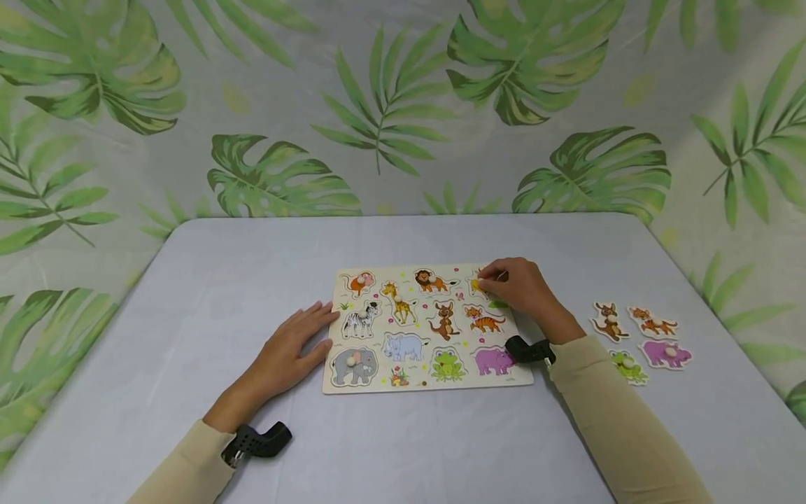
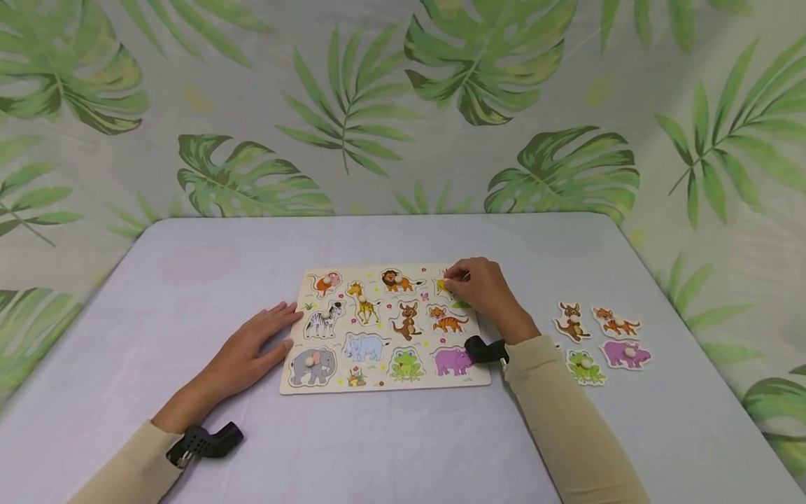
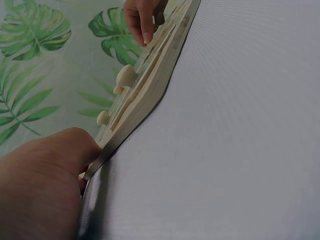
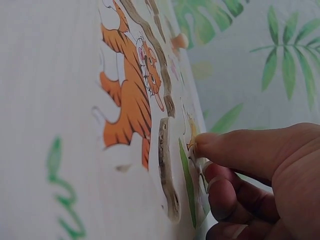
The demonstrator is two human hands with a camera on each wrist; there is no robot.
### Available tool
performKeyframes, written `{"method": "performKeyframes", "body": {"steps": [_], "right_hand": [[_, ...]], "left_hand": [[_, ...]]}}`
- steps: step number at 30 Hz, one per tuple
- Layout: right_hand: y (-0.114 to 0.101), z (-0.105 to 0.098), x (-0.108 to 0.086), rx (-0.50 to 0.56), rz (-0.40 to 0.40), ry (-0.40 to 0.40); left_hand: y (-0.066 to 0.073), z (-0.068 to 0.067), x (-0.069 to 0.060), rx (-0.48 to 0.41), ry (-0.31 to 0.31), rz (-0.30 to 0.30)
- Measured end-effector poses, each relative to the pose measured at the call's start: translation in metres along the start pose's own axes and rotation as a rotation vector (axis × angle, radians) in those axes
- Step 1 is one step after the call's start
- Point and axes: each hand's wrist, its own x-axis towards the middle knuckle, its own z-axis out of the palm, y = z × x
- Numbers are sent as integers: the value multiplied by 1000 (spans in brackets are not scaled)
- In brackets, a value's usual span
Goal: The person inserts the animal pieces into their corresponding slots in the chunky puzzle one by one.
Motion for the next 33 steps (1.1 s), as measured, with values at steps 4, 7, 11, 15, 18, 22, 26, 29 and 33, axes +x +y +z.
{"method": "performKeyframes", "body": {"steps": [4, 7, 11, 15, 18, 22, 26, 29, 33], "right_hand": [[0, 0, 0, -4, 4, -3], [-1, 0, 0, -9, 4, -4], [-2, -1, 0, -2, -5, -3], [-2, -3, -1, 15, -10, -12], [-3, -4, -1, 21, -15, -5], [-4, -8, -1, 32, -9, 6], [-3, -9, 0, 37, 4, 8], [-2, -9, 1, 33, 10, 15], [-3, -8, 3, 36, 5, 17]], "left_hand": [[-1, 0, 0, -4, 2, 6], [-1, 0, 0, 2, 5, 12], [-2, 0, 1, 11, 9, 12], [-2, 0, 0, 5, -4, -5], [-2, 0, 1, 7, -6, -5], [-2, 1, 2, 8, 1, 1], [-2, 2, 2, 4, -1, -5], [-2, 2, 2, 2, -2, -9], [0, 1, 1, 9, -3, -16]]}}
